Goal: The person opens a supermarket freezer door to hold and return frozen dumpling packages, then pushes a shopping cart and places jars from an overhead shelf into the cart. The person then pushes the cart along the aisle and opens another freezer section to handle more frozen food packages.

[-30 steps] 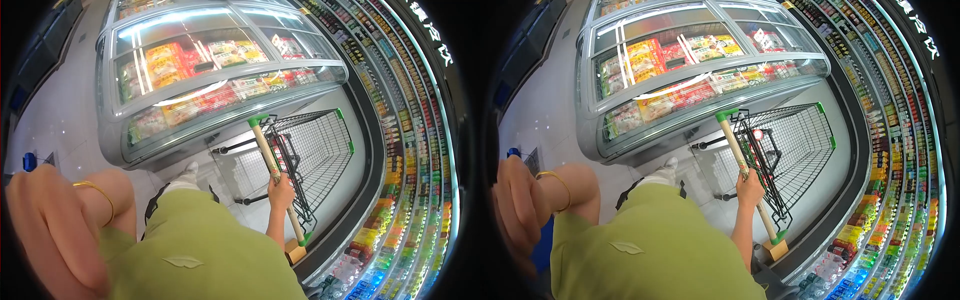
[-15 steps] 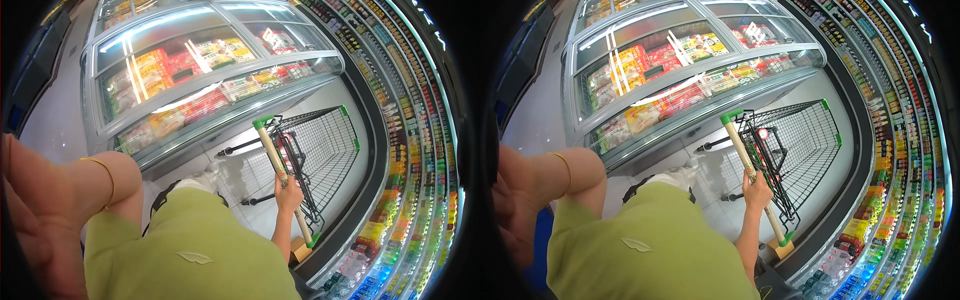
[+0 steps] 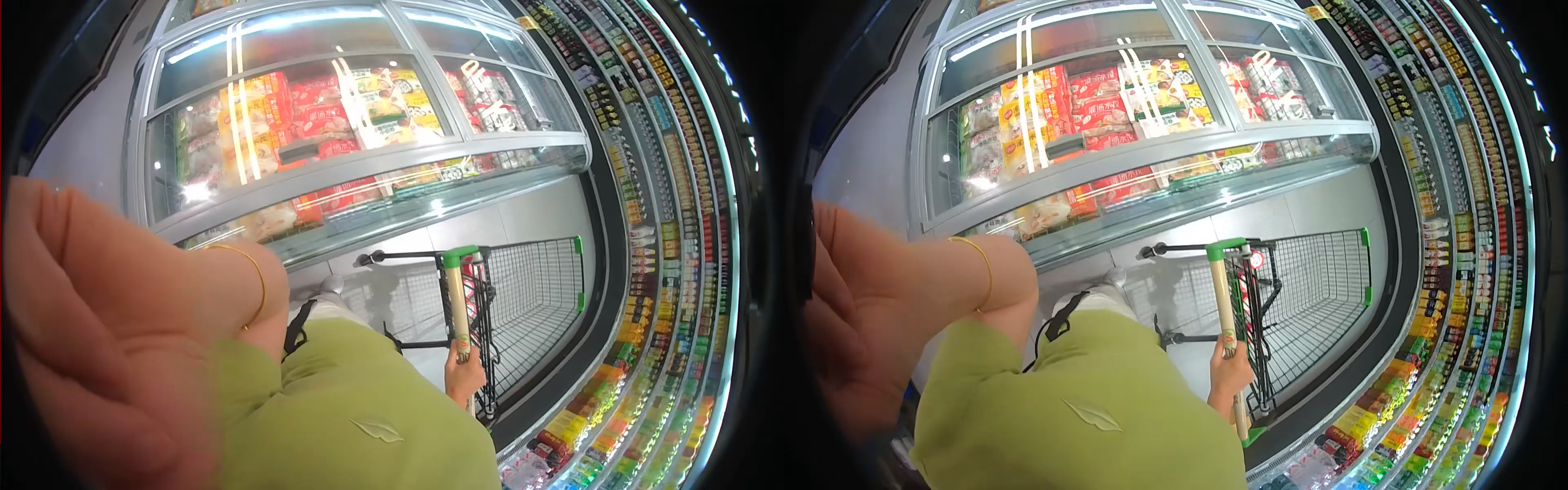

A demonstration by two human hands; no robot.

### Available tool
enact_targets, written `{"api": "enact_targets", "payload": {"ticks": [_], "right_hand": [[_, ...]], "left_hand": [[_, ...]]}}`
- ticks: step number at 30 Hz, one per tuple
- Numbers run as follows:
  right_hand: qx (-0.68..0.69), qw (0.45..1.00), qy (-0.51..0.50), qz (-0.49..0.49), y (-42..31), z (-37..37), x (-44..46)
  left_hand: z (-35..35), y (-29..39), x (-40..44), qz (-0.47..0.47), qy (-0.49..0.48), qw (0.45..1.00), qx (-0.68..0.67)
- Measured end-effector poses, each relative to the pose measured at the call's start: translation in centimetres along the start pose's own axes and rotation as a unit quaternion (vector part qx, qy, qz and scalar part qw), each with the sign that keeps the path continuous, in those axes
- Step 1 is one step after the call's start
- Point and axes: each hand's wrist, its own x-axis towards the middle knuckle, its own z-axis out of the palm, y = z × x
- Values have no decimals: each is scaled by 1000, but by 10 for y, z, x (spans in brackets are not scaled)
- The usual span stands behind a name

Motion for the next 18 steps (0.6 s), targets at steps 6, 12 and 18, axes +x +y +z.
{"api": "enact_targets", "payload": {"ticks": [6,12,18], "right_hand": [[-30,999,28,-15,13,20,22],[17,1000,-20,12,24,27,44],[19,1000,-8,3,30,31,69]], "left_hand": [[31,-43,-8,14,31,998,61],[26,-40,-20,21,38,996,82],[45,-14,-25,14,16,992,121]]}}
